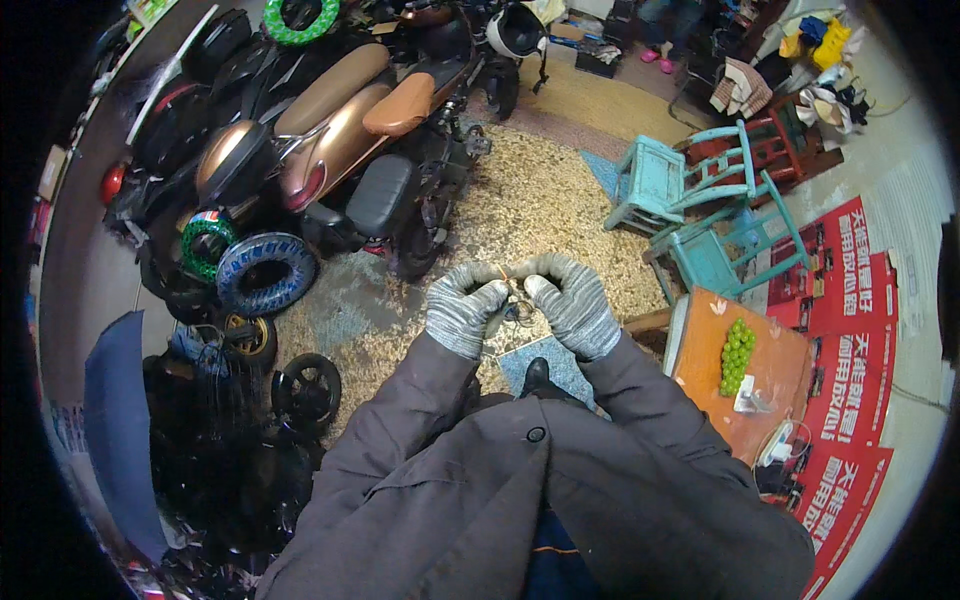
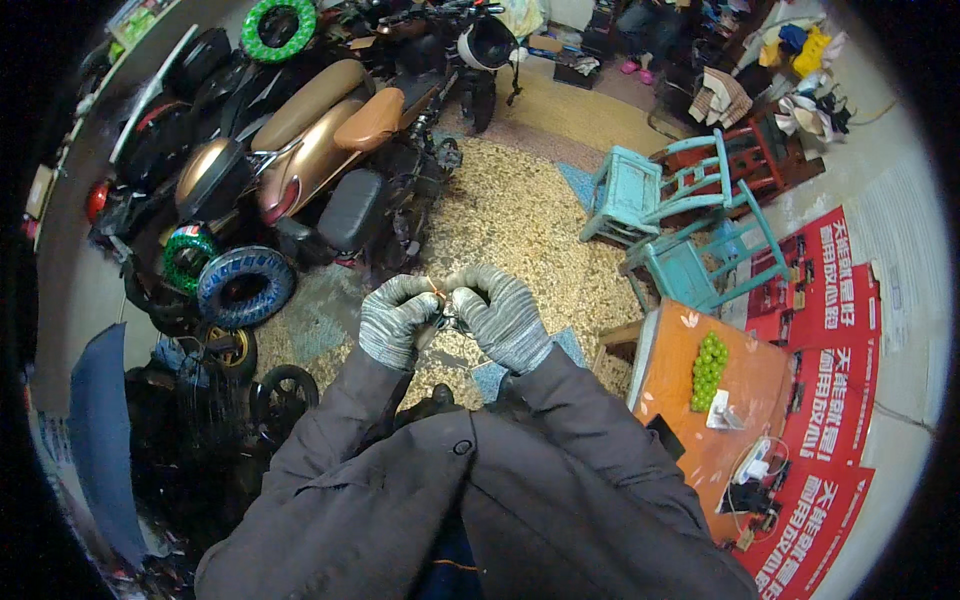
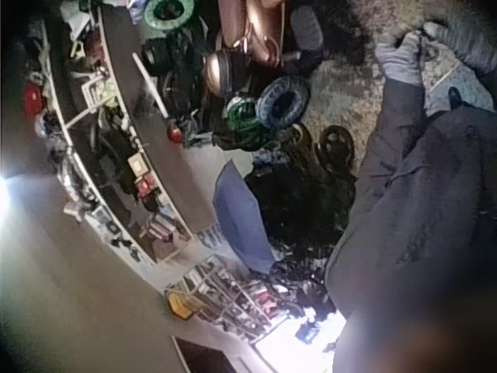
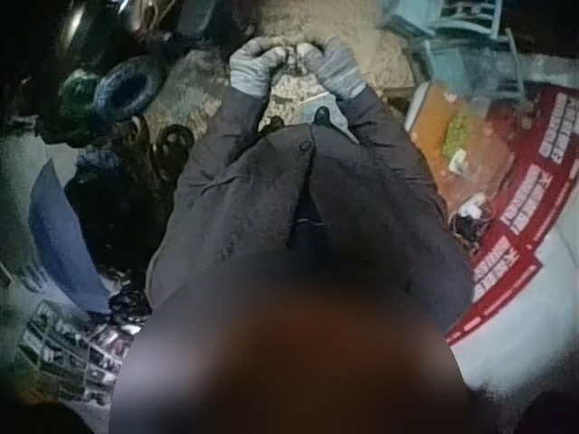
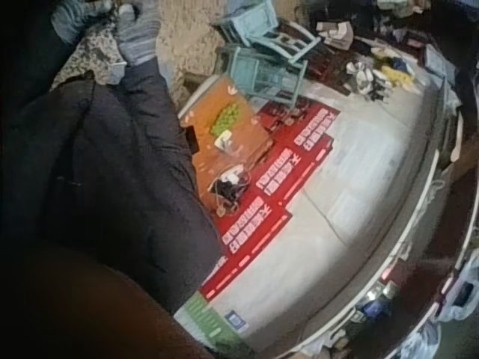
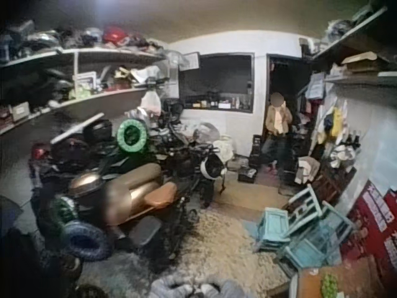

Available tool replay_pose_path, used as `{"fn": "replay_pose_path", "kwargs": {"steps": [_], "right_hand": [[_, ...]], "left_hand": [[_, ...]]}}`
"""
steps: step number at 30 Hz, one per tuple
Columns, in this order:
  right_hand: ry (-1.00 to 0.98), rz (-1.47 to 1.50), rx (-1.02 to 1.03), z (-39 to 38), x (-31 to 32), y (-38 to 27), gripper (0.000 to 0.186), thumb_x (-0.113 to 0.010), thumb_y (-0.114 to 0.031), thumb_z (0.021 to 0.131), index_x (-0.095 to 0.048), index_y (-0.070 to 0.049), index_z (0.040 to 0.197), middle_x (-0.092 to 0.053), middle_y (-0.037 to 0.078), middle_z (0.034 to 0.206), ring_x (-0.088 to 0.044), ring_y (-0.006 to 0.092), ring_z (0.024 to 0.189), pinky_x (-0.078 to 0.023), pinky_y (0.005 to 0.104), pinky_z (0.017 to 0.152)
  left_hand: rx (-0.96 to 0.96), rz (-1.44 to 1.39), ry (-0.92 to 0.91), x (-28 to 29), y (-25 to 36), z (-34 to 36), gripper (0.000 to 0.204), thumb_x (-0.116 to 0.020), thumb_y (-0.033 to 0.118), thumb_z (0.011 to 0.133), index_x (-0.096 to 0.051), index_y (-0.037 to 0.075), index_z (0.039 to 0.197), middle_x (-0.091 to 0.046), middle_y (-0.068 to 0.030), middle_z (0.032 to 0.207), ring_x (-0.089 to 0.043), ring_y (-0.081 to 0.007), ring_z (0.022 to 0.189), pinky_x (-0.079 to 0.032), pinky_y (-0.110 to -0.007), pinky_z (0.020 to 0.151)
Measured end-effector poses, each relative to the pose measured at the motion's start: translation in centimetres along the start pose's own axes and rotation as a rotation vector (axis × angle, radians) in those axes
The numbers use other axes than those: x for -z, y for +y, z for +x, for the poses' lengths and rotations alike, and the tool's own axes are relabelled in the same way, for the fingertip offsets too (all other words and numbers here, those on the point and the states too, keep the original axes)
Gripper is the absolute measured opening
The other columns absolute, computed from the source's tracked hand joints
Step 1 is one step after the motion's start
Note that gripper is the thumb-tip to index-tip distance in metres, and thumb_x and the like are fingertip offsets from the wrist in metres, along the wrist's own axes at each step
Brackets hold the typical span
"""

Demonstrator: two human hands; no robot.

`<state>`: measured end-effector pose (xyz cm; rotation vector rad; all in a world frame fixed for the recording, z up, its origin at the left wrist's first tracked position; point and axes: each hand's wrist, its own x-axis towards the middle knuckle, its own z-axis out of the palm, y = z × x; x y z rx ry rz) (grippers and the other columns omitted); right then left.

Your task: The person strips insulation from wires, twists exposed ends together, and wraps connections with electrical tape while working on a scooter's wiring harness. The person then walks into a workshop area while continuing to handle the taped wires.

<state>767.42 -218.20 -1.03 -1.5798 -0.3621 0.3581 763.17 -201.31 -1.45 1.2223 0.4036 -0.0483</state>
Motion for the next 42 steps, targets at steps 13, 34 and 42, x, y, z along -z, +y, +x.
{"fn": "replay_pose_path", "kwargs": {"steps": [13, 34, 42], "right_hand": [[-0.083, -0.774, 0.871, 2.7, 3.2, -2.2, 0.013, -0.070, -0.020, 0.080, -0.064, -0.011, 0.088, -0.062, 0.011, 0.085, -0.059, 0.0304, 0.074, -0.048, 0.0410, 0.066], [-0.051, -0.499, 0.701, 2.1, 2.6, -2.1, 0.014, -0.071, -0.016, 0.080, -0.064, -0.005, 0.086, -0.063, 0.010, 0.079, -0.062, 0.0250, 0.068, -0.048, 0.0355, 0.057], [-0.103, -0.409, 0.622, 1.9, 2.3, -1.3, 0.027, -0.072, -0.007, 0.078, -0.064, -0.004, 0.104, -0.063, 0.011, 0.086, -0.062, 0.0196, 0.070, -0.052, 0.0309, 0.061]], "left_hand": [[-0.207, 0.136, 0.033, -2.5, 0.7, -1.5, 0.021, -0.068, 0.011, 0.077, -0.066, 0.001, 0.095, -0.064, -0.0020, 0.081, -0.055, -0.0091, 0.069, -0.045, -0.023, 0.061], [-0.122, -0.016, 0.006, -2.2, 0.0, -1.4, 0.016, -0.068, 0.002, 0.076, -0.066, 0.001, 0.092, -0.067, -0.0065, 0.083, -0.062, -0.0142, 0.072, -0.051, -0.028, 0.066], [-0.143, -0.025, 0.068, -1.4, 0.2, -2.0, 0.016, -0.068, 0.001, 0.077, -0.066, 0.002, 0.093, -0.065, -0.0039, 0.083, -0.061, -0.0130, 0.073, -0.051, -0.027, 0.066]]}}
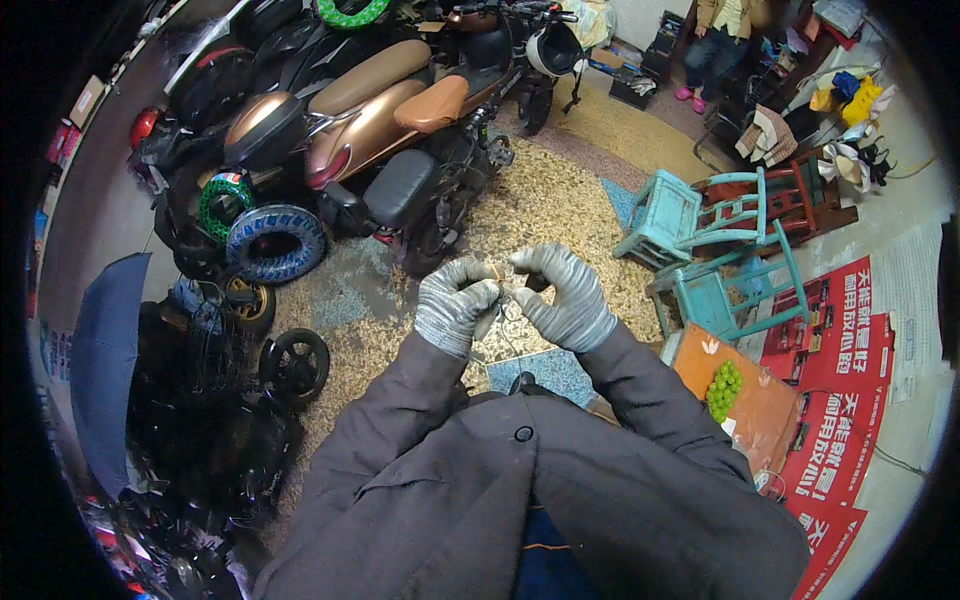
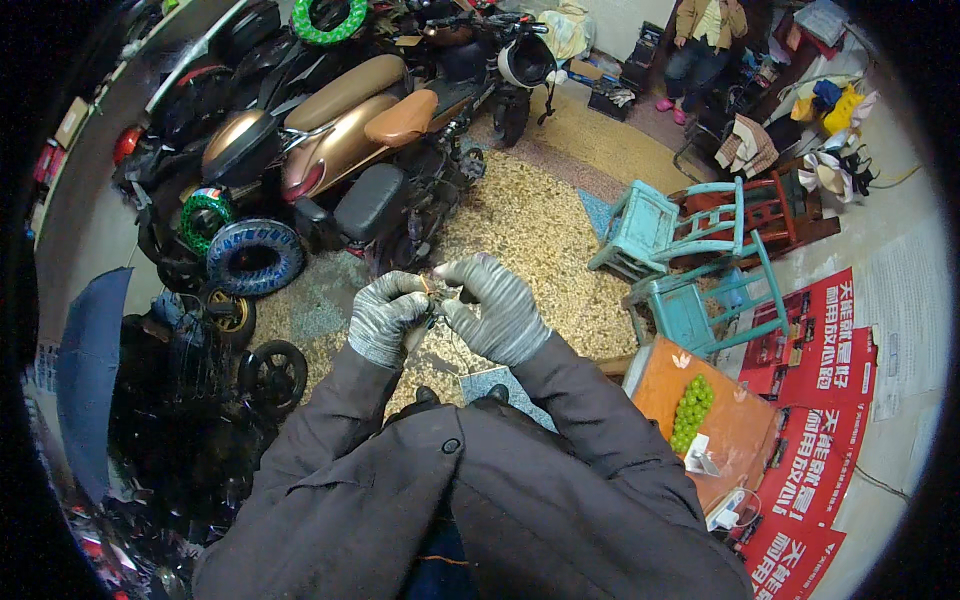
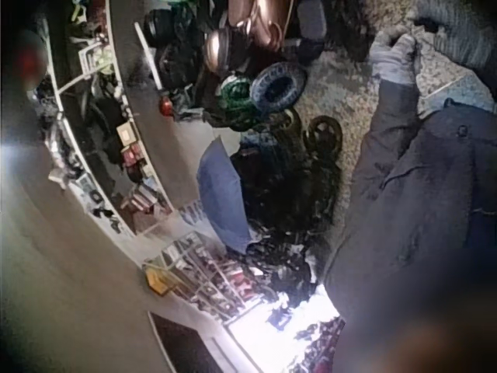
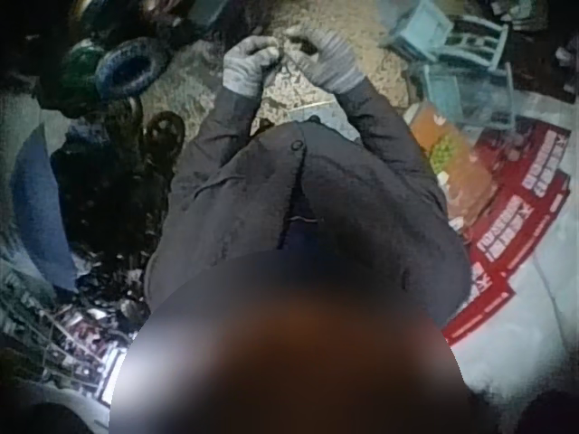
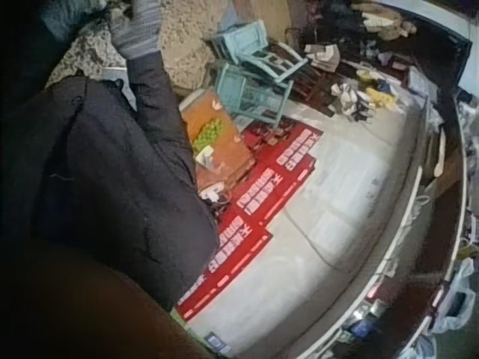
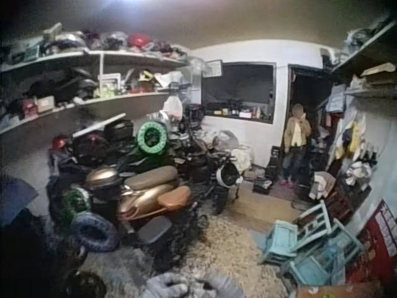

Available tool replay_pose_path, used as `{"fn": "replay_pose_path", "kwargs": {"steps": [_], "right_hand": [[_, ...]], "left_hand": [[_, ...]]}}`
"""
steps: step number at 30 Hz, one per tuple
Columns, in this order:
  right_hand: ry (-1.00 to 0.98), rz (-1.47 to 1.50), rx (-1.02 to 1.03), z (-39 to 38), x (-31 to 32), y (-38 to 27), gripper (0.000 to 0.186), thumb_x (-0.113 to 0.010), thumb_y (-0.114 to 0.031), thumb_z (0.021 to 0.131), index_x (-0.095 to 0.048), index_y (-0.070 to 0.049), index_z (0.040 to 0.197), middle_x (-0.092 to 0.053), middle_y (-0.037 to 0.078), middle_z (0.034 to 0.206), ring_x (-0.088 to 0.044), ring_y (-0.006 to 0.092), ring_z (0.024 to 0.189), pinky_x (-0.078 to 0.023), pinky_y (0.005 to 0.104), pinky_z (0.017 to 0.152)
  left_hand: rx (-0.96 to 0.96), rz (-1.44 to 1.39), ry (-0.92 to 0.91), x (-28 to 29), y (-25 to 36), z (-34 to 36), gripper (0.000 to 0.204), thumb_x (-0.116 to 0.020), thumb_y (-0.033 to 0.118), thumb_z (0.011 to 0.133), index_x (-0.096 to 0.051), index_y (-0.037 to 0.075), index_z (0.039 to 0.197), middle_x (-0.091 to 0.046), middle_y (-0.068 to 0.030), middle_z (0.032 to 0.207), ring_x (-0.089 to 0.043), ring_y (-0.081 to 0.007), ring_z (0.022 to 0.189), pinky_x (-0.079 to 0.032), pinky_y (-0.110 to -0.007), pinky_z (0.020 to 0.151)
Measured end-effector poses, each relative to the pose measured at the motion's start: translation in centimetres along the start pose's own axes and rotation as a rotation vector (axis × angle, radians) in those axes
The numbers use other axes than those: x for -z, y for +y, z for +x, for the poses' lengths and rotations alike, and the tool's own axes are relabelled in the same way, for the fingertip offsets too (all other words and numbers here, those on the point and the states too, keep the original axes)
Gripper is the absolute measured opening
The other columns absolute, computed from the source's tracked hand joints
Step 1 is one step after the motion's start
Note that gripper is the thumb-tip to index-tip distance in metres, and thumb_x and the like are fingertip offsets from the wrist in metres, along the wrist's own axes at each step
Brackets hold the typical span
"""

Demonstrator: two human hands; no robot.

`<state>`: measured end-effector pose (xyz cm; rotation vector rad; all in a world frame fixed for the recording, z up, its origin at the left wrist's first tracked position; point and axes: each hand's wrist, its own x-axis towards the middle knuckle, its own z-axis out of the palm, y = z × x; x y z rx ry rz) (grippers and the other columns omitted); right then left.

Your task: The person strips insulation from wires, twists exposed ends together, and wraps connections with electrical tape while working on a scooter's wiring harness. The person then walks into a workshop area while continuing to handle the taped wires.

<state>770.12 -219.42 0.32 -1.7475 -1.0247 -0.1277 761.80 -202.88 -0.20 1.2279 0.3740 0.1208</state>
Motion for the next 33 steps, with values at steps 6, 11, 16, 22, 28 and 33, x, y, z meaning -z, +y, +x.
{"fn": "replay_pose_path", "kwargs": {"steps": [6, 11, 16, 22, 28, 33], "right_hand": [[-0.084, -0.200, 0.166, 1.5, -1.4, -0.2, 0.019, -0.073, -0.007, 0.077, -0.063, -0.004, 0.093, -0.063, 0.011, 0.084, -0.064, 0.0258, 0.073, -0.051, 0.0337, 0.060], [-0.232, 0.719, -0.809, 2.2, -3.7, -0.9, 0.015, -0.069, -0.016, 0.083, -0.063, -0.005, 0.092, -0.064, 0.010, 0.084, -0.060, 0.0157, 0.068, -0.050, 0.0310, 0.060], [-0.003, -0.108, 0.243, 3.8, -6.2, -1.9, 0.027, -0.071, -0.006, 0.074, -0.065, -0.008, 0.101, -0.062, 0.011, 0.085, -0.063, 0.0282, 0.076, -0.052, 0.0348, 0.065], [-0.047, -0.141, 0.122, 5.5, -10.0, -3.0, 0.012, -0.070, -0.011, 0.077, -0.065, -0.007, 0.086, -0.061, 0.010, 0.075, -0.060, 0.0261, 0.064, -0.049, 0.0350, 0.058], [-0.213, 0.700, -0.728, 6.4, -13.8, -4.1, 0.016, -0.068, -0.016, 0.084, -0.062, -0.002, 0.087, -0.057, 0.008, 0.065, -0.055, 0.0115, 0.060, -0.048, 0.0310, 0.056], [-0.038, -0.014, -0.025, 7.0, -16.5, -4.8, 0.022, -0.073, -0.005, 0.076, -0.065, -0.006, 0.097, -0.063, 0.011, 0.086, -0.062, 0.0240, 0.070, -0.051, 0.0334, 0.062]], "left_hand": [[0.097, -0.114, -0.072, 2.0, 0.3, 0.7, 0.018, -0.067, 0.000, 0.077, -0.065, 0.002, 0.094, -0.065, -0.0048, 0.083, -0.061, -0.0131, 0.072, -0.051, -0.026, 0.064], [0.009, -0.020, -0.024, 3.9, 0.5, 0.3, 0.017, -0.068, 0.001, 0.076, -0.064, 0.001, 0.093, -0.064, -0.0053, 0.081, -0.062, -0.0142, 0.070, -0.052, -0.027, 0.066], [0.073, -0.153, -0.038, 7.1, 1.5, 0.6, 0.017, -0.067, 0.002, 0.077, -0.064, 0.002, 0.093, -0.064, -0.0042, 0.081, -0.061, -0.0141, 0.072, -0.052, -0.027, 0.067], [0.071, -0.229, -0.120, 10.9, 2.8, 0.7, 0.016, -0.069, 0.003, 0.080, -0.064, 0.002, 0.095, -0.064, -0.0039, 0.081, -0.061, -0.0131, 0.071, -0.052, -0.027, 0.065], [-0.152, -0.110, -0.002, 13.6, 2.9, 0.5, 0.011, -0.066, 0.005, 0.085, -0.061, 0.000, 0.094, -0.059, -0.0053, 0.065, -0.050, -0.0107, 0.044, -0.037, -0.023, 0.038], [-0.088, -0.173, 0.028, 16.4, 3.0, 0.7, 0.009, -0.066, 0.005, 0.084, -0.062, 0.001, 0.091, -0.059, -0.0043, 0.066, -0.052, -0.0106, 0.047, -0.041, -0.024, 0.042]]}}
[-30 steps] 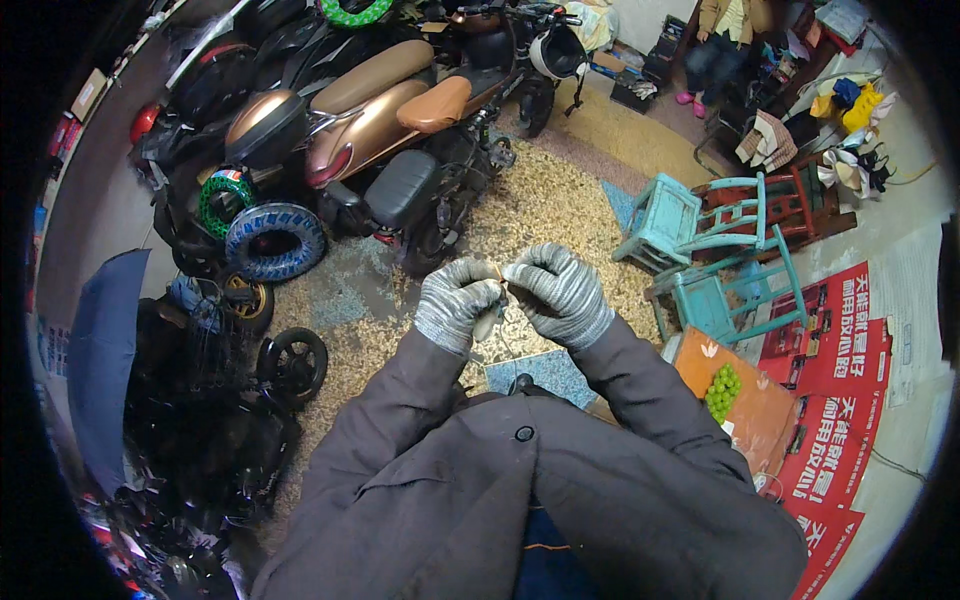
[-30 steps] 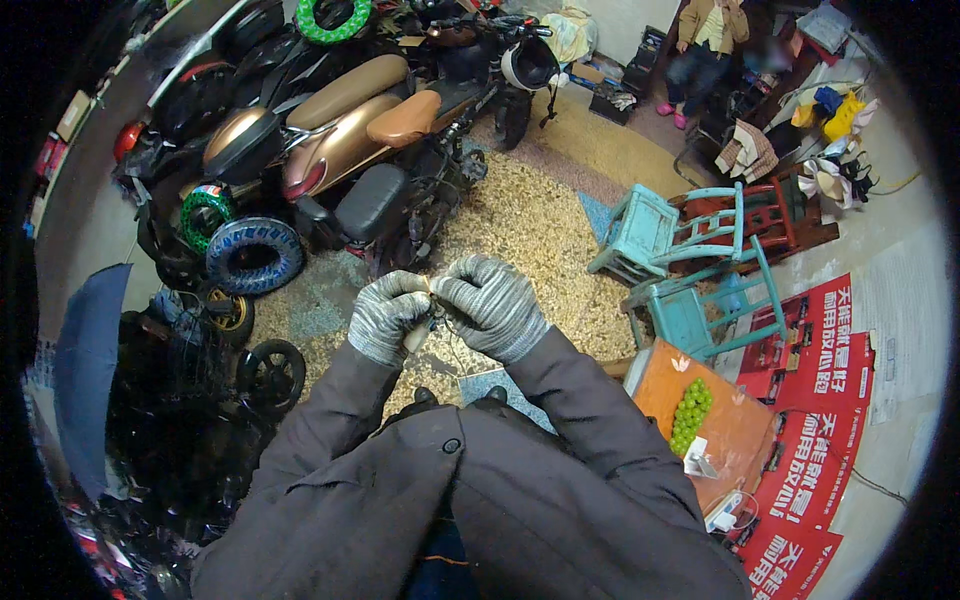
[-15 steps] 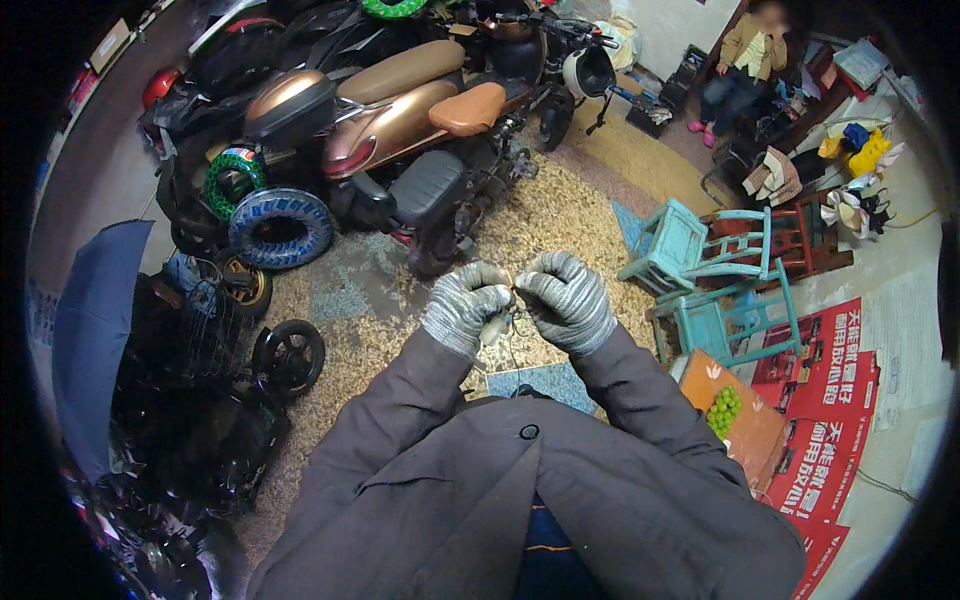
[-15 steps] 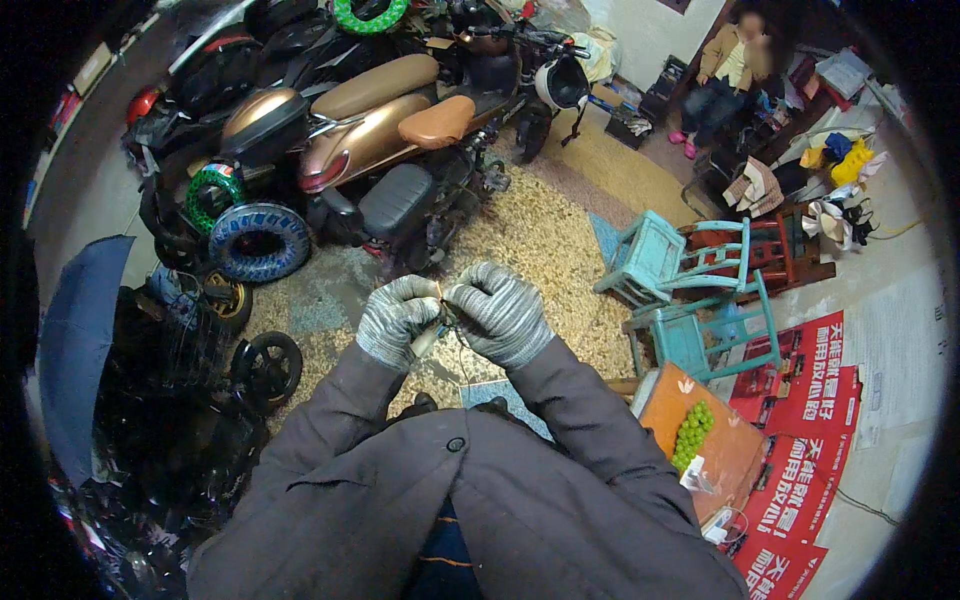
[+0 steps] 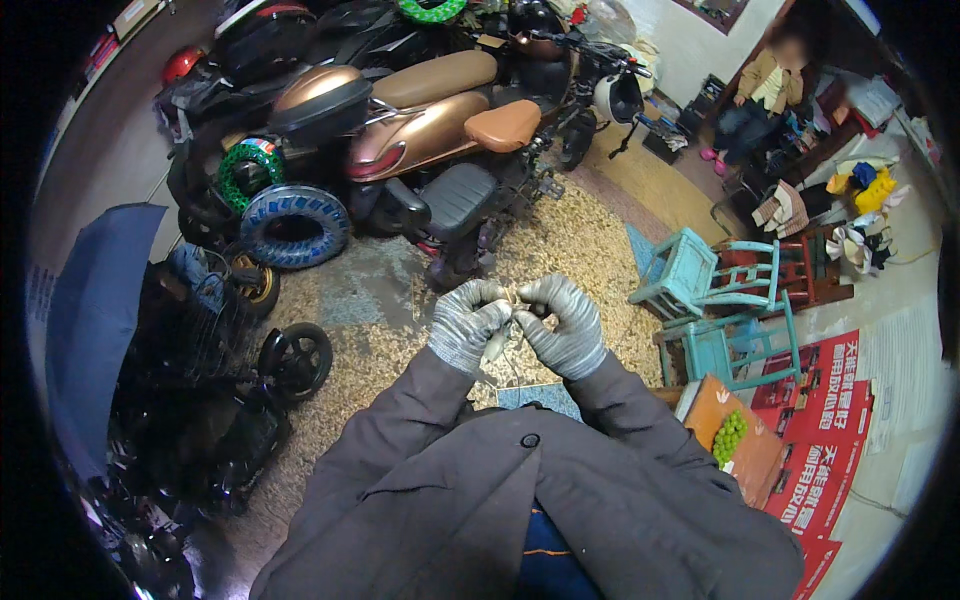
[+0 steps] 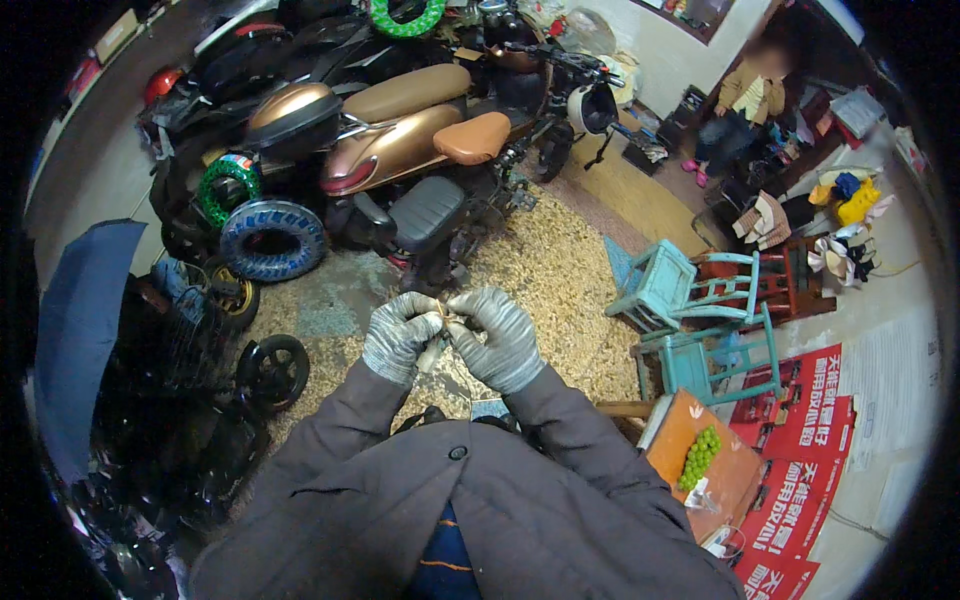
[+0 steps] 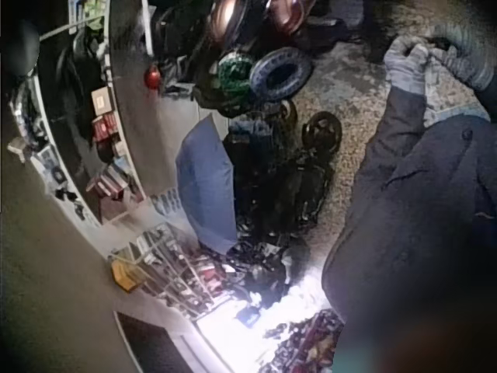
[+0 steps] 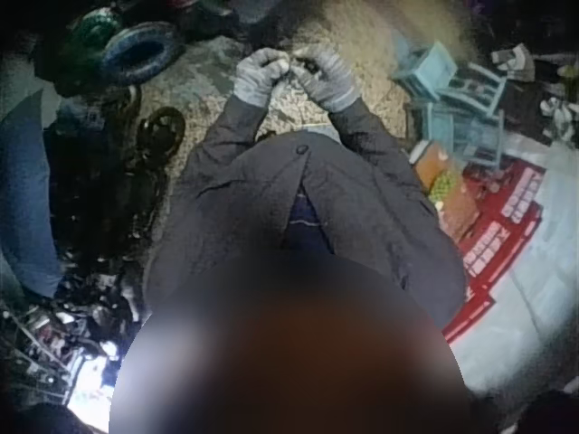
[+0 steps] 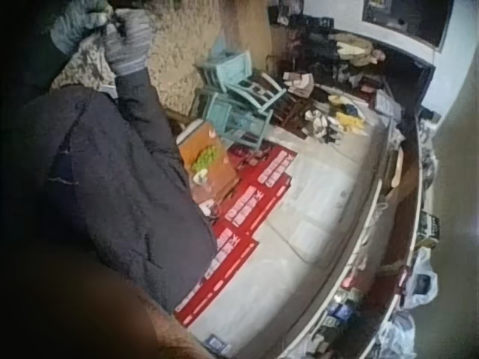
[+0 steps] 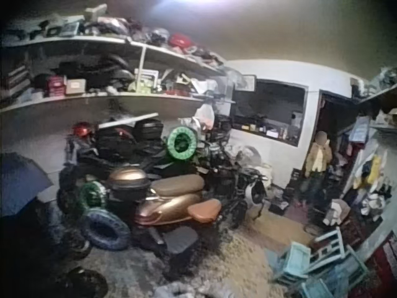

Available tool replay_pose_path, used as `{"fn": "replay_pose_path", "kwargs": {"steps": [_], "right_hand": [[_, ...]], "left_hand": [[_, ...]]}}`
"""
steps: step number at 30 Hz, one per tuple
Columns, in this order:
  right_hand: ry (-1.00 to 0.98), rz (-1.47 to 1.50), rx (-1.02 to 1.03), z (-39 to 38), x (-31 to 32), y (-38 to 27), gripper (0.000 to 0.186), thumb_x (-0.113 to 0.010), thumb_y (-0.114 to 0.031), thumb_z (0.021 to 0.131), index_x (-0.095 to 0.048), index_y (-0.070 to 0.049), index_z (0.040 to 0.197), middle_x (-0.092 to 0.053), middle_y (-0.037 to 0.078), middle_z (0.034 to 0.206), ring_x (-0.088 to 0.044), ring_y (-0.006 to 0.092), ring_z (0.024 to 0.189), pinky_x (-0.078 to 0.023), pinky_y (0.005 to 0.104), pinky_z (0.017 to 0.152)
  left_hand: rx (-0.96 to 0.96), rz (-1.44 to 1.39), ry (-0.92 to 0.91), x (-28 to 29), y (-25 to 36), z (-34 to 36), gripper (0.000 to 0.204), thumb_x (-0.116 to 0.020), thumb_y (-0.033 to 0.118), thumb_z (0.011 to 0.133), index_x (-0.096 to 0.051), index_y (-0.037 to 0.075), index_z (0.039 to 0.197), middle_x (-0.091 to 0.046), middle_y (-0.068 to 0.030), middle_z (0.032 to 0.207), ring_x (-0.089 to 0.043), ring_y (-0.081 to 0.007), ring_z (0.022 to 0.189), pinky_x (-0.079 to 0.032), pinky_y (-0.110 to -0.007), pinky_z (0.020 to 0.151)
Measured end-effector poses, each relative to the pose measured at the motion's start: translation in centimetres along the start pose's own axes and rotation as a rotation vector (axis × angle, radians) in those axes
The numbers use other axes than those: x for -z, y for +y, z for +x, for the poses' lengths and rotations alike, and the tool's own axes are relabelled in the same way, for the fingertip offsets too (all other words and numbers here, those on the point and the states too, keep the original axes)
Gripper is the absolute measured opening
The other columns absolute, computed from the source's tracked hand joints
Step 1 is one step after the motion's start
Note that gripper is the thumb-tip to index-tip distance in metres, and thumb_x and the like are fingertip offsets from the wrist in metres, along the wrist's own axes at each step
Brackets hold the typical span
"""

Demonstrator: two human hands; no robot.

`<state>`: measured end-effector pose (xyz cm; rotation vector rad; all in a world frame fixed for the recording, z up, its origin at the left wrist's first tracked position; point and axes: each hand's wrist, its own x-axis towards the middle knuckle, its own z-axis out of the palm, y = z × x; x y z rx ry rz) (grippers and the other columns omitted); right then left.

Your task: The person strips insulation from wires, twists exposed ends together, and wraps connections with electrical tape while working on a scooter's wiring harness. The person then walks into a workshop area while continuing to handle the taped wires.

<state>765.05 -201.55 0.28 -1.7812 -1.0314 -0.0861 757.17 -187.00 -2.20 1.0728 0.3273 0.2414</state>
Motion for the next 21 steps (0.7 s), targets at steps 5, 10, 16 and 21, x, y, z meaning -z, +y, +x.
{"fn": "replay_pose_path", "kwargs": {"steps": [5, 10, 16, 21], "right_hand": [[-0.078, -0.042, 0.160, 1.6, -1.0, 0.5, 0.018, -0.072, -0.004, 0.074, -0.066, -0.006, 0.091, -0.062, 0.010, 0.080, -0.061, 0.0274, 0.069, -0.050, 0.0360, 0.064], [-0.320, 0.519, -0.633, 2.5, -2.4, 1.2, 0.009, -0.067, -0.009, 0.085, -0.065, -0.001, 0.089, -0.065, 0.004, 0.077, -0.057, 0.0091, 0.067, -0.049, 0.0276, 0.062], [-0.089, 0.198, 0.010, 2.6, -2.8, 1.8, 0.022, -0.065, -0.002, 0.079, -0.065, 0.000, 0.101, -0.065, 0.016, 0.089, -0.064, 0.0274, 0.080, -0.052, 0.0357, 0.072], [-0.163, 0.182, 0.187, 3.1, -3.0, 2.5, 0.027, -0.065, -0.003, 0.078, -0.066, 0.000, 0.105, -0.063, 0.016, 0.092, -0.062, 0.0312, 0.081, -0.051, 0.0391, 0.072]], "left_hand": [[0.102, -0.054, 0.008, 1.8, 0.6, 0.1, 0.010, -0.068, 0.006, 0.083, -0.065, 0.001, 0.091, -0.064, -0.0046, 0.075, -0.057, -0.0106, 0.061, -0.046, -0.024, 0.053], [-0.025, 0.025, 0.176, 2.1, 0.1, -0.2, 0.013, -0.070, 0.002, 0.081, -0.066, 0.003, 0.093, -0.066, -0.0037, 0.081, -0.061, -0.0112, 0.068, -0.050, -0.026, 0.062], [-0.052, -0.027, 0.424, 1.9, -0.1, -0.8, 0.011, -0.063, -0.001, 0.085, -0.065, 0.004, 0.094, -0.067, -0.0040, 0.085, -0.061, -0.0118, 0.073, -0.052, -0.027, 0.065], [-0.165, -0.105, 0.508, 0.4, -0.7, -0.9, 0.011, -0.063, 0.000, 0.085, -0.064, 0.004, 0.096, -0.067, -0.0054, 0.085, -0.062, -0.0130, 0.074, -0.052, -0.026, 0.067]]}}
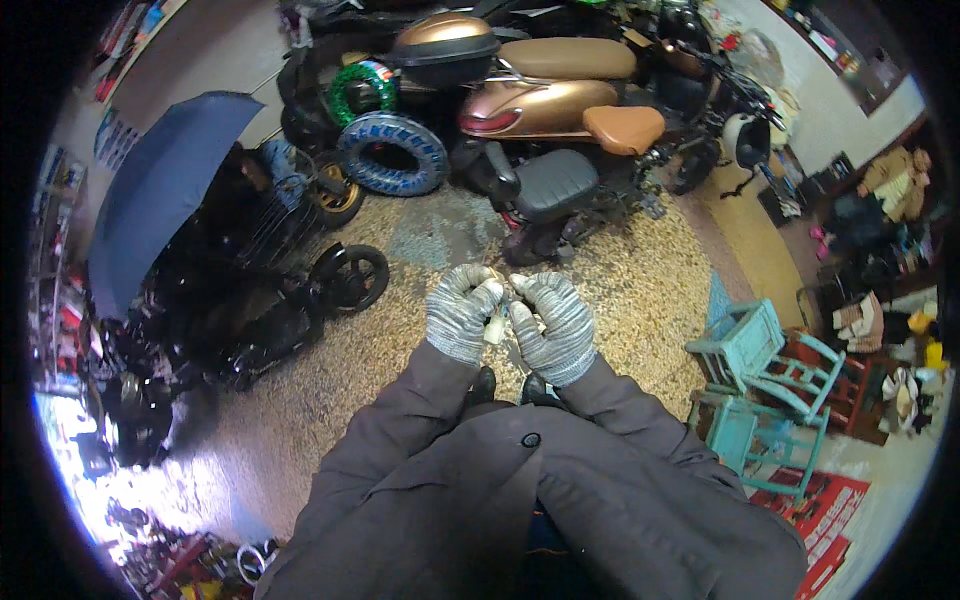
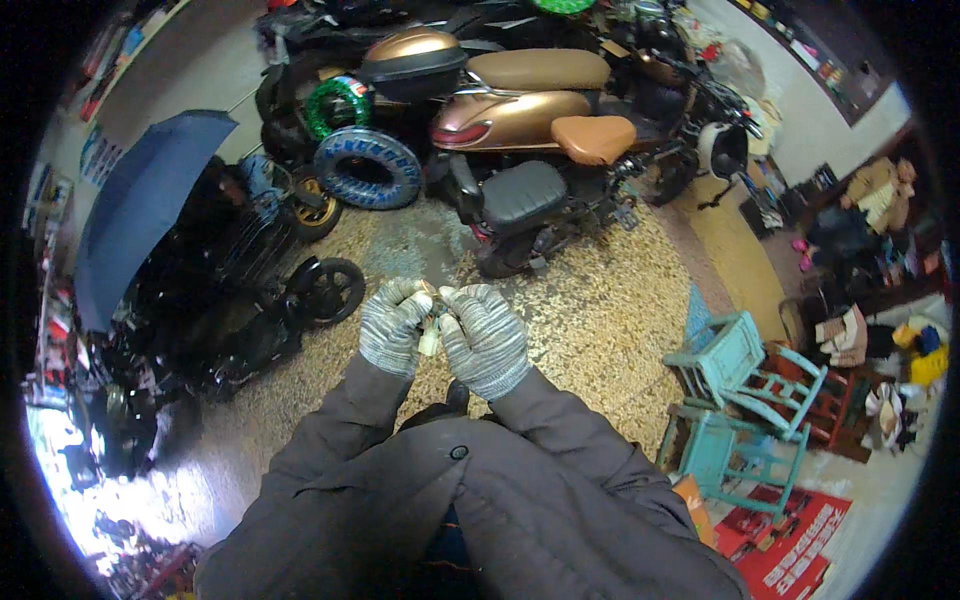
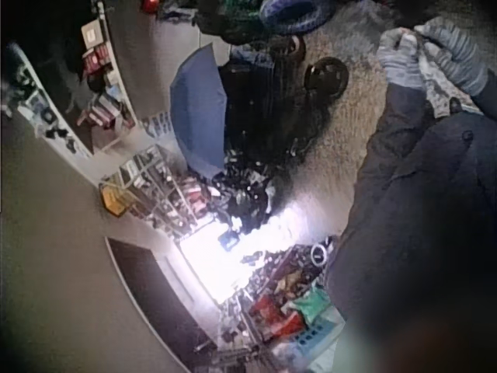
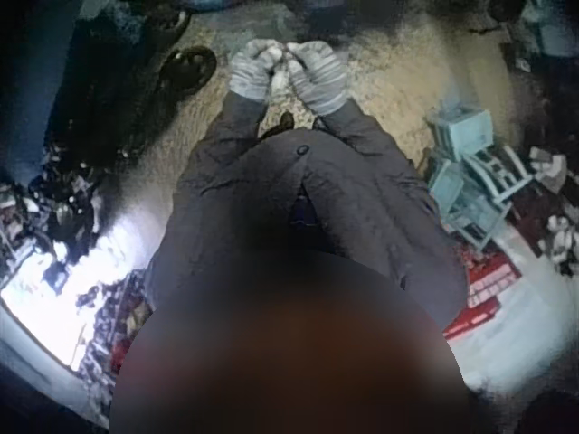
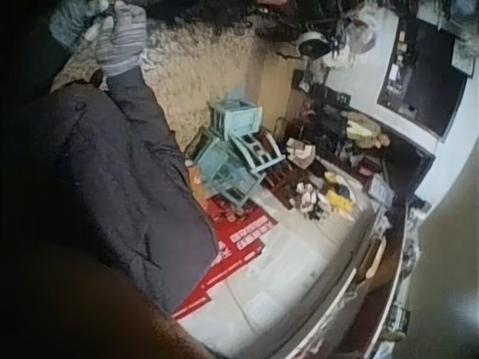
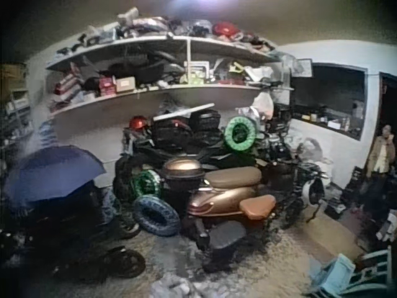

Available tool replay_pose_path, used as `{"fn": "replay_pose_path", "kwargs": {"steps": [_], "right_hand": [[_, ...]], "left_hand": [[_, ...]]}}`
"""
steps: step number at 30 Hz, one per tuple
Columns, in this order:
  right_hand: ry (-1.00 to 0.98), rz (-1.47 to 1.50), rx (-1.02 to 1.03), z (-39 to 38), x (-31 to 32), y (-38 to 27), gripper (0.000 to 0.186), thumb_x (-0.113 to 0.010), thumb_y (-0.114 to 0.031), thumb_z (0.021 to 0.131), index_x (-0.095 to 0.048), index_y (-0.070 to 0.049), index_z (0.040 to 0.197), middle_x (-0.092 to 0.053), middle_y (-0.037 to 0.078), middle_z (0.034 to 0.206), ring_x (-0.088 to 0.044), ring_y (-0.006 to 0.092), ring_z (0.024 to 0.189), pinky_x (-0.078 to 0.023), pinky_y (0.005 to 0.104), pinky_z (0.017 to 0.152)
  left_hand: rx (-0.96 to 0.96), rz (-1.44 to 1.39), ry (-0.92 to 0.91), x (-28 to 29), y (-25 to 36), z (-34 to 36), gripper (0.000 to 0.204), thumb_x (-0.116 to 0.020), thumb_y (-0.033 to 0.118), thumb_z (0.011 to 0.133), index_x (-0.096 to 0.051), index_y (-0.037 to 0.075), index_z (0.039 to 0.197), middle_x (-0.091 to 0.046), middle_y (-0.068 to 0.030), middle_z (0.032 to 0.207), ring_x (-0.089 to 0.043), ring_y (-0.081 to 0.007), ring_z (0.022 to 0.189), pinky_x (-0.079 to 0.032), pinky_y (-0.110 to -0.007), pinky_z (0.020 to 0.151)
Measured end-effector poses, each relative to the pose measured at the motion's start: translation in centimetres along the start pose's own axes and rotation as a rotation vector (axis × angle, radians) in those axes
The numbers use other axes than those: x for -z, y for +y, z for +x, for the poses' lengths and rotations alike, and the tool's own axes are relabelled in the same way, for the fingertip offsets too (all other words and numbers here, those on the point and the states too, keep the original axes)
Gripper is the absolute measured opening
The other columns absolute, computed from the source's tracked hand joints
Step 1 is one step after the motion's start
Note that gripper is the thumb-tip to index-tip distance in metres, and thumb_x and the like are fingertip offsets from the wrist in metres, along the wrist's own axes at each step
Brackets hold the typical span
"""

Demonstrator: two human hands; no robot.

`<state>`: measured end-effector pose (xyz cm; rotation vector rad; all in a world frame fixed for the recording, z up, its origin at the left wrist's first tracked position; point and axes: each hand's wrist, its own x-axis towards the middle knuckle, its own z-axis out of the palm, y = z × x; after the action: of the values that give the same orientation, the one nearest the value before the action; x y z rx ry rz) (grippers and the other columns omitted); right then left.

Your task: The person strips insulation from wires, twists exposed ends together, and wraps connections with electrical tape while working on a scooter's wiring harness. The person then walks into a workshop area while continuing to handle the taped wires.

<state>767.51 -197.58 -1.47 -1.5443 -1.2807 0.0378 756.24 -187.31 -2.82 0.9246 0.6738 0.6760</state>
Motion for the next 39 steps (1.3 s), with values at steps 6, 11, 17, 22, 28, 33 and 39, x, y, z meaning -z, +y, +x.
{"fn": "replay_pose_path", "kwargs": {"steps": [6, 11, 17, 22, 28, 33, 39], "right_hand": [[-0.108, 0.238, -0.180, -0.3, -0.6, 1.4, 0.022, -0.065, -0.004, 0.081, -0.067, -0.001, 0.103, -0.064, 0.018, 0.090, -0.064, 0.0333, 0.082, -0.052, 0.0385, 0.072], [-0.207, 0.520, -0.473, -0.7, -2.3, 1.8, 0.020, -0.068, -0.010, 0.085, -0.067, 0.003, 0.100, -0.067, 0.016, 0.088, -0.065, 0.0205, 0.076, -0.052, 0.0324, 0.068], [-0.384, 0.537, -0.558, -1.0, -4.3, 1.9, 0.017, -0.069, -0.010, 0.084, -0.068, 0.003, 0.094, -0.068, 0.012, 0.078, -0.061, 0.0128, 0.069, -0.051, 0.0306, 0.063], [-0.516, 0.591, -0.616, -0.8, -6.5, 1.2, 0.015, -0.068, -0.010, 0.084, -0.067, 0.002, 0.092, -0.067, 0.008, 0.074, -0.057, 0.0098, 0.066, -0.049, 0.0292, 0.061], [-0.599, 0.568, -0.588, -0.6, -10.0, -1.6, 0.013, -0.067, -0.008, 0.083, -0.065, 0.003, 0.090, -0.066, 0.007, 0.074, -0.056, 0.0092, 0.066, -0.049, 0.0288, 0.060], [-0.675, 0.810, -0.747, -0.8, -12.5, -5.2, 0.010, -0.066, -0.009, 0.088, -0.062, 0.000, 0.084, -0.063, 0.004, 0.071, -0.054, 0.0093, 0.058, -0.046, 0.0253, 0.052], [-0.616, 1.098, -0.884, -2.8, -16.4, -8.5, 0.008, -0.066, -0.011, 0.089, -0.062, -0.004, 0.088, -0.064, 0.005, 0.082, -0.058, 0.0111, 0.066, -0.050, 0.0246, 0.061]], "left_hand": [[-0.081, 0.216, 0.175, -1.3, -0.7, -1.9, 0.010, -0.063, 0.001, 0.087, -0.064, 0.002, 0.097, -0.066, -0.0046, 0.085, -0.062, -0.0121, 0.070, -0.053, -0.026, 0.064], [-0.260, 0.441, 0.255, -1.8, -0.5, -4.0, 0.019, -0.053, -0.003, 0.088, -0.062, -0.001, 0.105, -0.065, -0.0076, 0.090, -0.062, -0.0109, 0.077, -0.053, -0.024, 0.067], [-0.177, 0.711, 0.329, -0.9, -0.1, -6.0, 0.024, -0.051, -0.004, 0.089, -0.057, -0.004, 0.112, -0.065, -0.0092, 0.089, -0.062, -0.0102, 0.076, -0.053, -0.025, 0.066], [-0.150, 0.733, 0.384, 1.8, -0.4, -6.9, 0.028, -0.051, -0.005, 0.088, -0.055, -0.004, 0.115, -0.066, -0.0102, 0.086, -0.063, -0.0092, 0.072, -0.053, -0.024, 0.062], [-0.335, 0.870, 0.432, 7.0, -0.3, -8.5, 0.029, -0.052, -0.004, 0.088, -0.055, -0.003, 0.117, -0.066, -0.0090, 0.086, -0.063, -0.0087, 0.072, -0.053, -0.024, 0.063], [-0.319, 0.681, 0.442, 11.3, 1.5, -10.6, 0.027, -0.057, 0.002, 0.089, -0.056, 0.000, 0.116, -0.067, -0.0092, 0.079, -0.063, -0.0121, 0.067, -0.052, -0.028, 0.060], [-0.323, 0.650, 0.427, 15.1, 2.5, -13.1, 0.035, -0.063, -0.003, 0.083, -0.054, 0.001, 0.117, -0.064, -0.0041, 0.082, -0.060, -0.0066, 0.068, -0.050, -0.021, 0.058]]}}
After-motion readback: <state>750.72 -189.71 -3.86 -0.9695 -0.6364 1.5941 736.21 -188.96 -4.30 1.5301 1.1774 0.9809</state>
